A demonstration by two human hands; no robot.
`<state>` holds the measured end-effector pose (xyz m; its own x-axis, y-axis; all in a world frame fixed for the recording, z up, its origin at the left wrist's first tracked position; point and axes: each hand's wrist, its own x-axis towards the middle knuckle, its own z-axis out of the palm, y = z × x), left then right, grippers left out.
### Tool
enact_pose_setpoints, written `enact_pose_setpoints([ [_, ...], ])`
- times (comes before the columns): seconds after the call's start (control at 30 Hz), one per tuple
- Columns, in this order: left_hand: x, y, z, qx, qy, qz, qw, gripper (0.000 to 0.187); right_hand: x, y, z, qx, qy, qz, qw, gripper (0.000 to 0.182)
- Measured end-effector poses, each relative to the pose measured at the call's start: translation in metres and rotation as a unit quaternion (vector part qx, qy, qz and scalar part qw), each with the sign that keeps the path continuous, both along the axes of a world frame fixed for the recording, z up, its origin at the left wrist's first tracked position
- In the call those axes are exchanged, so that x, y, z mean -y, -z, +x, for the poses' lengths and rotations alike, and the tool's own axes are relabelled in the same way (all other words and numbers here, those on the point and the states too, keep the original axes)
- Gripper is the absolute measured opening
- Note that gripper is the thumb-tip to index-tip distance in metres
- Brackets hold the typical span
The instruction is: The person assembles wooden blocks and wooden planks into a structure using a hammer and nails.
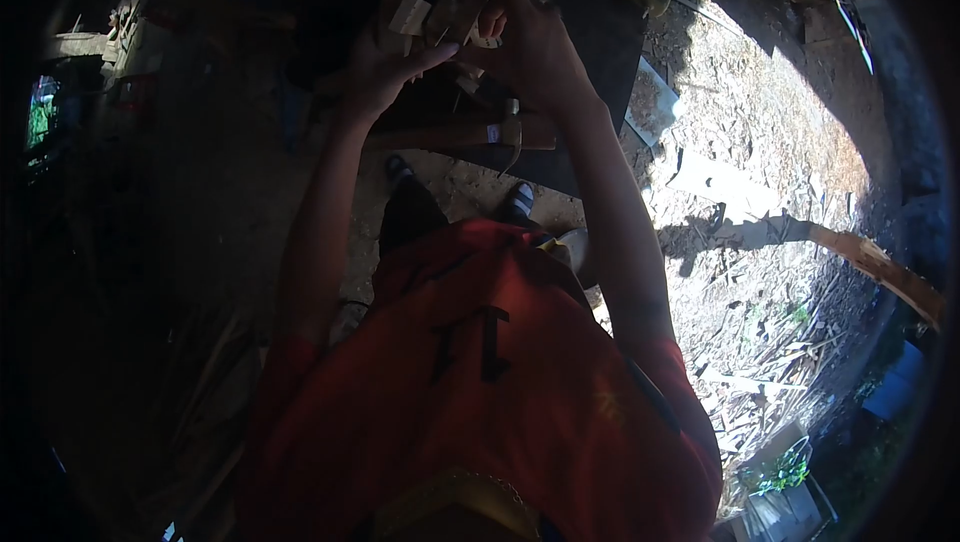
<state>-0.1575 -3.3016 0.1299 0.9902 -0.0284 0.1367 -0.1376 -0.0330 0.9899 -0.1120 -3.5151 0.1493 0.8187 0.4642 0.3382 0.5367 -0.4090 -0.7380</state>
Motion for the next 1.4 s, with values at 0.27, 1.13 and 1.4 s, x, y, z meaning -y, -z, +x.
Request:
enact_pose_setpoints([
  [0.27,0.001,-0.003,-0.002,-0.006,-0.044,-0.032,0.999,0.066,-0.008,0.002,0.009,0.014,-0.023,-0.011,1.000,0.112],
  [1.13,0.014,0.018,-0.006,0.107,-0.145,-0.013,0.984,0.085,-0.001,-0.013,0.004,-0.034,-0.085,0.011,0.996,0.109],
  [1.4,0.028,0.047,-0.013,0.121,-0.253,0.009,0.960,0.108,0.005,-0.008,0.006,-0.076,-0.099,0.060,0.990,0.081],
])
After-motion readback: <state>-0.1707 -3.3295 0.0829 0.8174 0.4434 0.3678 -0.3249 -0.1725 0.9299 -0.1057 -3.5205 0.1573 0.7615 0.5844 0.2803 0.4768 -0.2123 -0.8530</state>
